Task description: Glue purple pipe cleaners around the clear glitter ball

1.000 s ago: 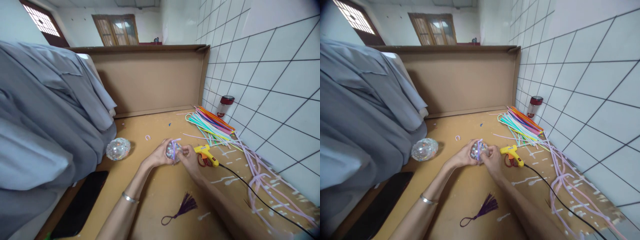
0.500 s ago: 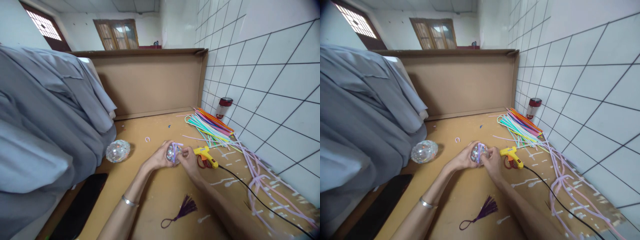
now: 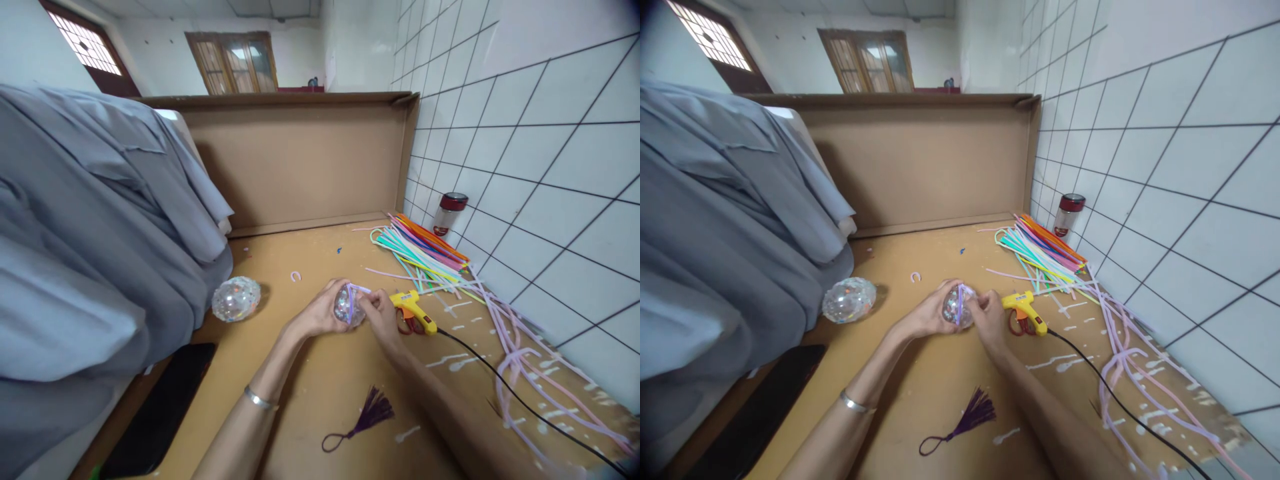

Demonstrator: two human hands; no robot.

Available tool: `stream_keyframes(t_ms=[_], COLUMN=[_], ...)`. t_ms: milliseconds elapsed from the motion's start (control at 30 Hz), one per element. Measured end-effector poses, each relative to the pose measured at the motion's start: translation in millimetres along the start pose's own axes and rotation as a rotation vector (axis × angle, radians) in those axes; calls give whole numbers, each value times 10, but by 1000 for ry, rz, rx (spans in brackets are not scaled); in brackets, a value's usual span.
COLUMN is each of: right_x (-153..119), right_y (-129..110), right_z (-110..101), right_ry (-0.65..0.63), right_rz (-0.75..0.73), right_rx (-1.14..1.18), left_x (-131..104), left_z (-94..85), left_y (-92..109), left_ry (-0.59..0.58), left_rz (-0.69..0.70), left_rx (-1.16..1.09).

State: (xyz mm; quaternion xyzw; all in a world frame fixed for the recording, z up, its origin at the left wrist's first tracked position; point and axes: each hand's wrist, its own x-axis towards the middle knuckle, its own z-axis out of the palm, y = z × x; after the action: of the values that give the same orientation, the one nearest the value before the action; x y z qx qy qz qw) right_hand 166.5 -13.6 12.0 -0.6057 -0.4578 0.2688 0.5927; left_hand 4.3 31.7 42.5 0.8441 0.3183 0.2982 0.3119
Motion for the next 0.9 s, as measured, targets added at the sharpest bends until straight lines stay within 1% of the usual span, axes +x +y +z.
stream_keyframes(t_ms=[167, 333, 500, 633, 767, 900], right_x=[10, 0, -24, -42, -42, -39], right_y=[-8, -4, 3, 9, 14, 16], right_z=[7, 40, 49, 55, 59, 63], right_ry=[49, 51, -7, -46, -81, -80], right_rz=[18, 21, -23, -39, -40, -39], right_rx=[-38, -70, -99, -108, -119, -135], left_x=[12, 13, 10, 4, -10, -15], left_z=[22, 10, -7, -12, -22, -39], left_y=[43, 13, -57, -95, -93, -75], left_ry=[-9, -4, 16, 30, 20, 4], left_rz=[28, 18, -30, -77, -140, -215], left_rx=[52, 13, -83, -202, -309, -403])
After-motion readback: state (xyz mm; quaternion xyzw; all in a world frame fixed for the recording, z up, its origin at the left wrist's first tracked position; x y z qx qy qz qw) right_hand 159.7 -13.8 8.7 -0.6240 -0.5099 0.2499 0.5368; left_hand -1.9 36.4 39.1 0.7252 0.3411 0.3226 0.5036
